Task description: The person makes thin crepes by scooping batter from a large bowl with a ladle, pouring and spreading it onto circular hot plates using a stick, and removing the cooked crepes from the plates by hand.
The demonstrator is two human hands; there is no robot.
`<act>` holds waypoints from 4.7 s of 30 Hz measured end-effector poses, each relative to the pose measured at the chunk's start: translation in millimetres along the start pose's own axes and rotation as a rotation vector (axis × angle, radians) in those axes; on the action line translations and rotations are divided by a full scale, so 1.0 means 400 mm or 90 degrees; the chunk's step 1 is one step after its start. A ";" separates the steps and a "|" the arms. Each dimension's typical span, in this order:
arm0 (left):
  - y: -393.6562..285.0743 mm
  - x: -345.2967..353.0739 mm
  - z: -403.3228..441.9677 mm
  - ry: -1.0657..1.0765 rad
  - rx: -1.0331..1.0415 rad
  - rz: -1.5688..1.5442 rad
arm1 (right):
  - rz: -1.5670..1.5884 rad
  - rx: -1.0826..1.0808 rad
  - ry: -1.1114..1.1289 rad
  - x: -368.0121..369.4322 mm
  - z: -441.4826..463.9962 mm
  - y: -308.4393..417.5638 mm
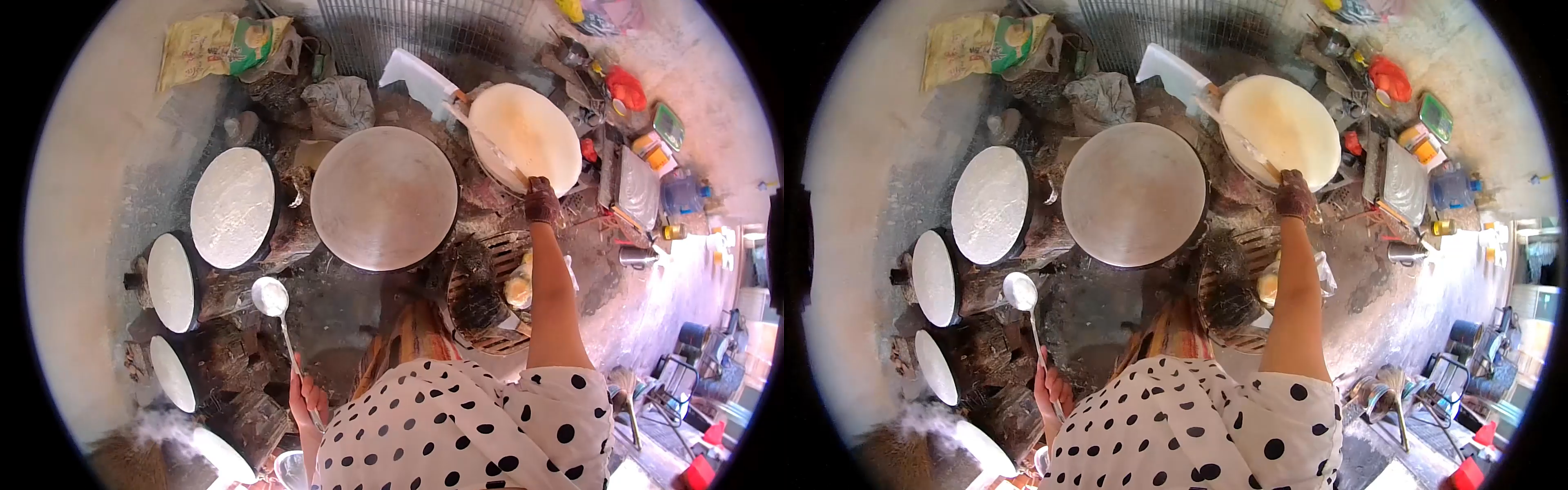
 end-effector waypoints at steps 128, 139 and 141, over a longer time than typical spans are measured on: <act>0.370 0.458 0.545 0.323 -0.353 0.868 | 0.033 0.113 -0.008 -0.257 -0.933 0.286; 0.297 0.469 0.709 0.548 0.200 1.376 | 0.363 0.287 -0.311 -0.032 -0.988 0.523; 0.267 0.473 0.721 0.549 0.446 1.442 | 0.342 0.402 -0.117 0.014 -0.873 0.583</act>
Point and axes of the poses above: each hand's wrist, its own z-axis towards the middle knuckle, its own x-axis out of the palm, y = z × x, the point moved 4 cm from there along z, towards the middle knuckle, and after that the axes turned 8 degrees about -x, right-handed, at the moved point
